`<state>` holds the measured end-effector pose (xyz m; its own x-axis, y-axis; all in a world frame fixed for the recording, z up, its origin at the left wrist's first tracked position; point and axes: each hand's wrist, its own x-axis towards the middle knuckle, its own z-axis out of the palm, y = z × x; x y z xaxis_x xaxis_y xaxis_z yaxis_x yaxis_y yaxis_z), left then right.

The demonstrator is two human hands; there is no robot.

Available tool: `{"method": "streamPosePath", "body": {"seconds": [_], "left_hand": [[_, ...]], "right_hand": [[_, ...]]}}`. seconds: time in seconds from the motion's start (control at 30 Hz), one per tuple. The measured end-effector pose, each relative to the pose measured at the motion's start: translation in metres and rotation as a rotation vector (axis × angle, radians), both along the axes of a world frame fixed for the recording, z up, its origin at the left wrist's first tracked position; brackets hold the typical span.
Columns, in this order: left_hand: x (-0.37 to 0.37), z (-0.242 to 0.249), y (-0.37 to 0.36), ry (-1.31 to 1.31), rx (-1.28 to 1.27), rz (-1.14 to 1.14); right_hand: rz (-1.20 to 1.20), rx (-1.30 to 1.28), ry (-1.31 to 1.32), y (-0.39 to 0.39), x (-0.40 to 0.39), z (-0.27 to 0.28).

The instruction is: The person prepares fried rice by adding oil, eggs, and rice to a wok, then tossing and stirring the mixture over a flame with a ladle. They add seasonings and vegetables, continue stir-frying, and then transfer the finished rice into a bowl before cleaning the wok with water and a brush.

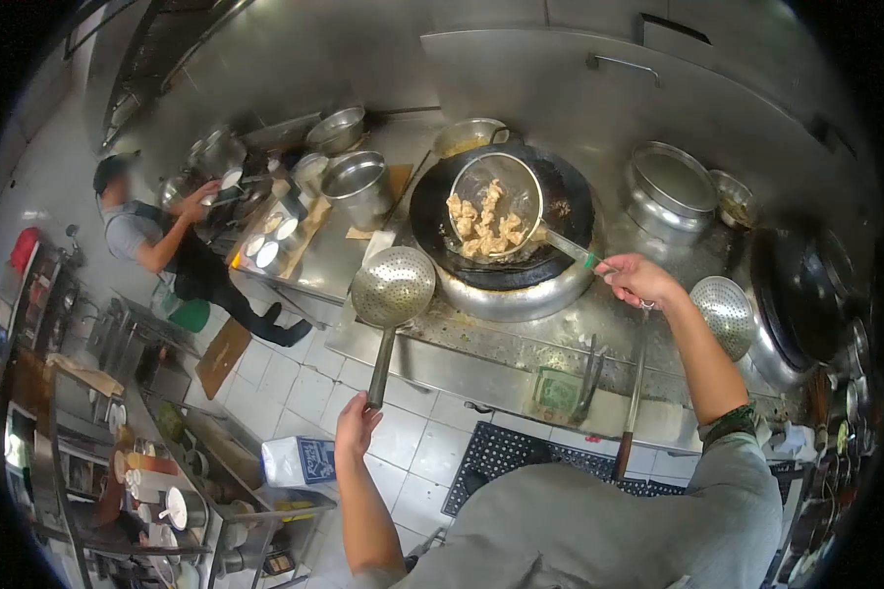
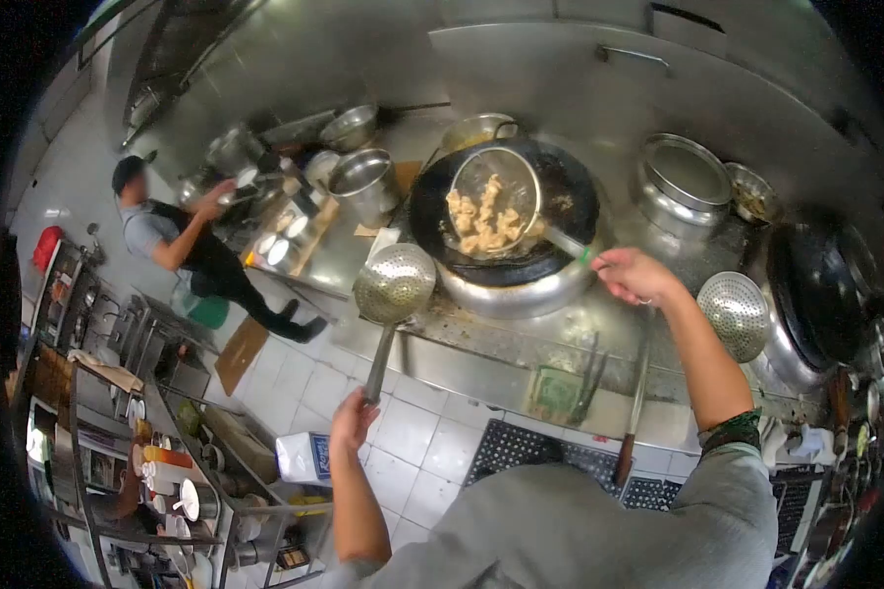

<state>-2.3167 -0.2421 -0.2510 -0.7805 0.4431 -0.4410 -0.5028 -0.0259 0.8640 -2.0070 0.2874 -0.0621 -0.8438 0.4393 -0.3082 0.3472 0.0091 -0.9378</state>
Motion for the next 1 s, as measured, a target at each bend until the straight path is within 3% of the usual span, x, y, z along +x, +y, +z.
{"method": "streamPosePath", "body": {"seconds": [0.17, 0.27, 0.37, 0.5, 0.53, 0.6, 0.67, 0.77, 1.0], "left_hand": [[-0.009, 0.027, 0.031, -0.195, 0.068, -0.16], [-0.019, 0.016, 0.038, -0.326, 0.166, -0.227], [-0.01, 0.027, 0.053, -0.435, 0.224, -0.267], [-0.015, 0.038, 0.053, -0.536, 0.351, -0.305], [-0.01, 0.045, 0.051, -0.504, 0.272, -0.258], [0.01, 0.077, 0.044, -0.428, 0.114, -0.168], [0.021, 0.088, 0.024, -0.276, 0.08, -0.213], [0.034, 0.118, 0.004, -0.135, 0.053, -0.234], [0.044, 0.149, 0.003, -0.039, 0.024, -0.213]], "right_hand": [[-0.028, 0.224, -0.081, -0.024, 0.001, 0.012], [-0.138, 0.502, -0.164, -0.054, -0.012, 0.025], [-0.265, 0.595, -0.147, -0.053, -0.019, 0.021], [-0.281, 1.154, -0.107, -0.009, -0.017, 0.007], [-0.27, 1.325, -0.023, 0.012, -0.012, -0.003], [-0.242, 1.244, -0.105, 0.01, -0.008, 0.011], [-0.193, 0.72, -0.412, -0.029, -0.011, 0.07], [-0.188, 0.311, -0.303, -0.031, -0.007, 0.062], [-0.133, -0.215, -0.12, -0.043, -0.03, 0.009]]}}
